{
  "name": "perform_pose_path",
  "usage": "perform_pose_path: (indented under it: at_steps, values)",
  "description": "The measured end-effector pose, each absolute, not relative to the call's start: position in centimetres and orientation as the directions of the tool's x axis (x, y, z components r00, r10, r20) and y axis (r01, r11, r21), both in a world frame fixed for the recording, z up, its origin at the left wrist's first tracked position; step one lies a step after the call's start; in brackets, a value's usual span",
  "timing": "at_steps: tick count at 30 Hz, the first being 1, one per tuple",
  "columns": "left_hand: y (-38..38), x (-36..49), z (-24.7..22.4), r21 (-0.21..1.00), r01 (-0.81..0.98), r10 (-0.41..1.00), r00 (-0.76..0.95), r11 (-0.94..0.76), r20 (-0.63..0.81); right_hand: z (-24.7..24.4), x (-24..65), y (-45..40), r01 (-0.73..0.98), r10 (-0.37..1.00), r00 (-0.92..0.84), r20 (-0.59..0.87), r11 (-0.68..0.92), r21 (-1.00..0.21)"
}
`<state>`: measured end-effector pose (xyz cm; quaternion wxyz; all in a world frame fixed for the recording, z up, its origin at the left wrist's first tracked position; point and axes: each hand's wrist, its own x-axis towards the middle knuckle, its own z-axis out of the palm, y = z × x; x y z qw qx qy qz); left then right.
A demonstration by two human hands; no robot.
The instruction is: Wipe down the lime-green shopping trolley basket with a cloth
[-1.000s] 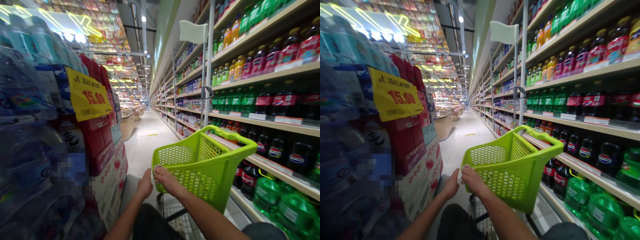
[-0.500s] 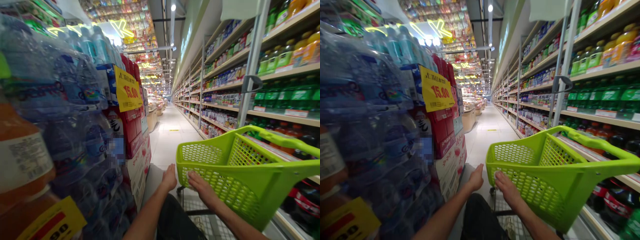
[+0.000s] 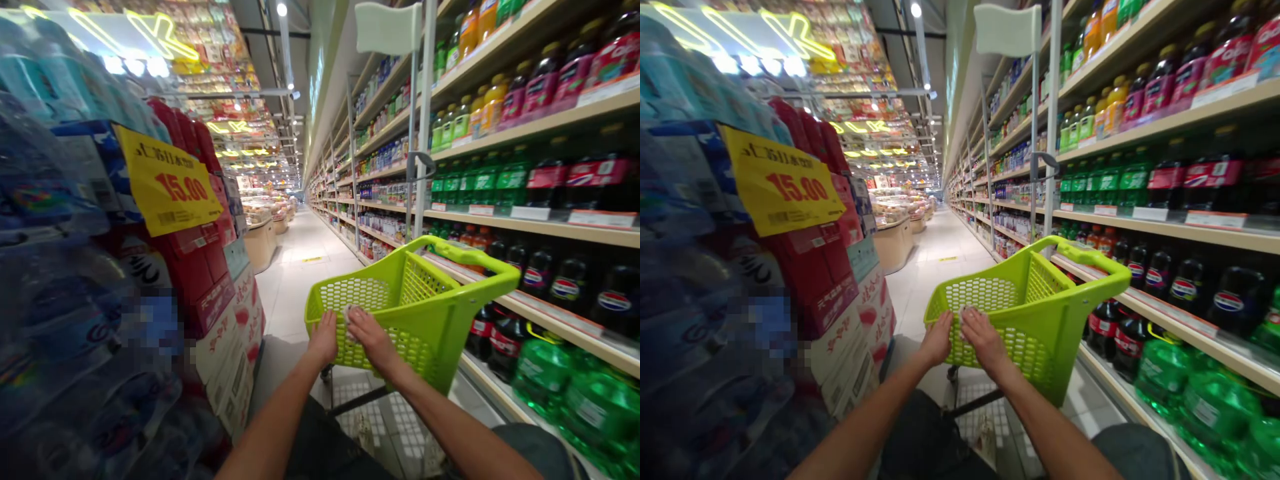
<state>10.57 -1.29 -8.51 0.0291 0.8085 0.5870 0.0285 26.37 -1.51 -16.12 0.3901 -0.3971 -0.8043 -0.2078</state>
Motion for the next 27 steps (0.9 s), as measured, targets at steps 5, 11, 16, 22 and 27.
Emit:
perform_pose_path:
  at_steps: [5, 11, 16, 22, 27]
  values:
    - [-1.8, 13.1, -9.2, 0.03, 0.915, 0.915, 0.404, -0.403, -0.012, -20.1, 28.9, -2.5, 0.812, 0.592, -0.451, 0.668, 0.583, 0.031]
    - [-1.4, 14.1, -9.1, -0.025, 0.921, 0.921, 0.39, -0.389, 0.01, -18.2, 31.1, -2.8, 0.863, 0.557, -0.304, 0.773, 0.504, -0.024]
    - [-1.6, 14.9, -8.8, -0.024, 0.933, 0.933, 0.358, -0.358, -0.022, -19.5, 32.0, -3.0, 0.862, 0.651, -0.356, 0.67, 0.506, -0.034]
    - [-1.7, 15.5, -8.7, -0.041, 0.922, 0.923, 0.386, -0.386, -0.006, -19.7, 32.5, -4.5, 0.861, 0.601, -0.321, 0.732, 0.507, -0.039]
    - [-1.8, 16.1, -8.7, -0.025, 0.929, 0.929, 0.369, -0.37, -0.019, -15.5, 32.3, -2.5, 0.871, 0.542, -0.288, 0.789, 0.492, -0.02]
